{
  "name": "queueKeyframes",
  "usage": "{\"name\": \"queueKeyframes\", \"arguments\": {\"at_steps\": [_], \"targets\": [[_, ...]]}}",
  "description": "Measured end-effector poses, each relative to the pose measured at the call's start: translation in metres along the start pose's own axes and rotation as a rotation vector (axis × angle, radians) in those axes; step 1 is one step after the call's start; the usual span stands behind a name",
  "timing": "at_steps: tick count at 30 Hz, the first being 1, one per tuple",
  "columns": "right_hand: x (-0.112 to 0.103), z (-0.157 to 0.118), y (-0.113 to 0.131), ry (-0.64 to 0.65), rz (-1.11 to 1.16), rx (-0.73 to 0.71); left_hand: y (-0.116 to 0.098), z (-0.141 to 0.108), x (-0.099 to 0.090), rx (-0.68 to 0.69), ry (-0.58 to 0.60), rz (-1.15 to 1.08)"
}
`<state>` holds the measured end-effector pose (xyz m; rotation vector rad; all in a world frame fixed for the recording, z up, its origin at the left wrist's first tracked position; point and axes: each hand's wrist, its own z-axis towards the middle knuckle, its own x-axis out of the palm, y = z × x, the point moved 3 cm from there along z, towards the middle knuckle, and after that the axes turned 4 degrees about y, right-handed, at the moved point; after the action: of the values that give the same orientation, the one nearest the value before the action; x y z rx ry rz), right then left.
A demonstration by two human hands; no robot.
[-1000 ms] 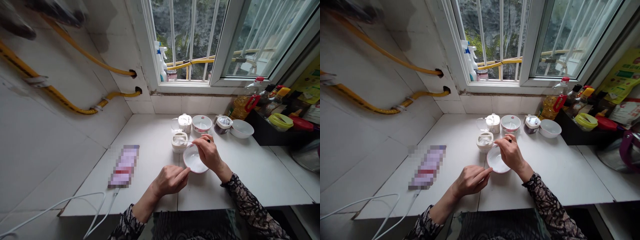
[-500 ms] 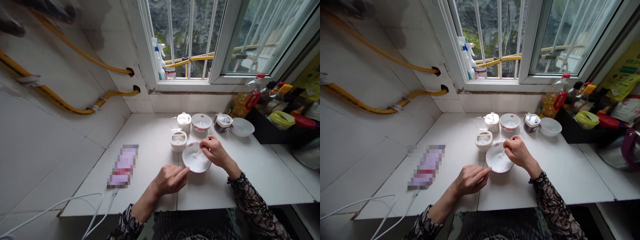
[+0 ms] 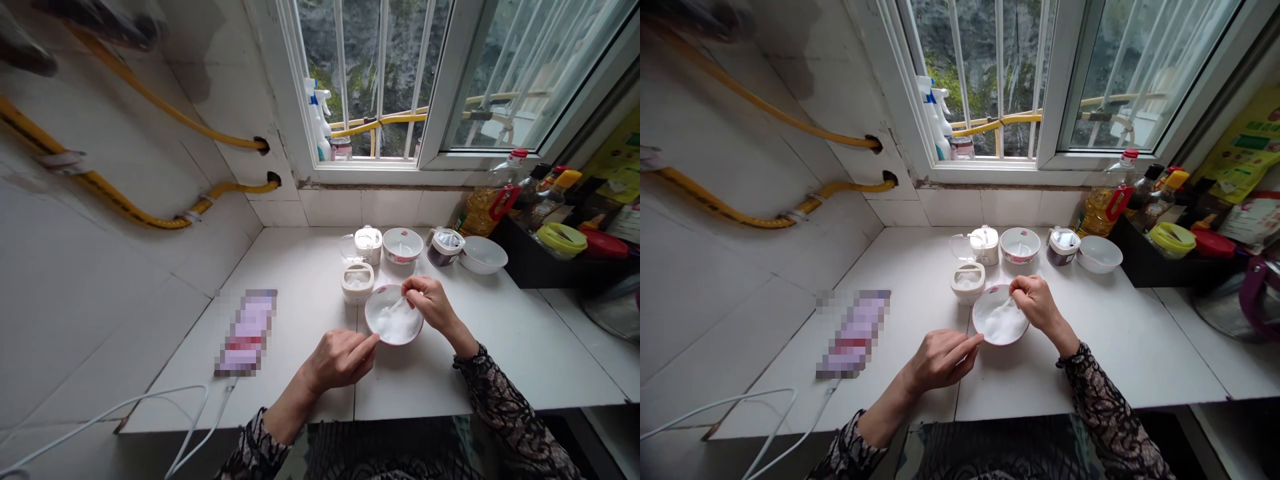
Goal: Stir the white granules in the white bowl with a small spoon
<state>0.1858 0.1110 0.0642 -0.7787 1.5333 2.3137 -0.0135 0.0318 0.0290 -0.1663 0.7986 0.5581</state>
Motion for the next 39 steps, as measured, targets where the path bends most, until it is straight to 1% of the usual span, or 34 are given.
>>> {"name": "queueKeyframes", "arguments": {"at_steps": [3,8,13,15,17,21,23,25,30,32,34,37,39], "targets": [[0.001,0.0,-0.002,-0.025,-0.074,-0.024,0.0,0.0,0.0,-0.001,0.004,-0.001],[0.003,0.0,-0.005,-0.009,-0.094,-0.024,0.0,0.0,0.0,0.003,0.008,-0.005],[0.01,-0.002,0.001,0.081,-0.102,-0.075,0.0,0.002,-0.001,0.006,-0.007,-0.006],[0.013,-0.003,0.004,0.115,-0.057,-0.077,0.0,0.002,-0.001,0.007,-0.006,-0.007],[0.013,-0.003,0.004,0.136,0.019,-0.039,-0.001,0.002,-0.001,0.008,-0.001,-0.008],[0.01,0.0,-0.002,0.148,0.324,0.155,-0.001,0.002,-0.001,0.007,-0.001,-0.011],[0.008,0.002,-0.006,0.127,0.473,0.244,-0.001,0.002,-0.001,0.005,-0.003,-0.009],[0.006,0.004,-0.009,0.097,0.558,0.294,-0.001,0.001,-0.001,0.004,0.0,-0.006],[0.0,0.007,-0.015,0.042,0.612,0.329,0.0,0.001,-0.001,0.005,-0.002,-0.01],[-0.001,0.008,-0.014,0.005,0.602,0.309,-0.001,0.002,-0.002,0.013,-0.01,-0.012],[-0.001,0.009,-0.011,-0.059,0.576,0.261,-0.002,0.003,-0.003,0.02,-0.021,-0.01],[0.002,0.009,0.0,-0.182,0.488,0.139,-0.003,0.004,-0.003,0.026,-0.026,-0.002],[0.004,0.007,0.009,-0.266,0.356,0.032,-0.003,0.005,-0.003,0.026,-0.025,0.004]]}}
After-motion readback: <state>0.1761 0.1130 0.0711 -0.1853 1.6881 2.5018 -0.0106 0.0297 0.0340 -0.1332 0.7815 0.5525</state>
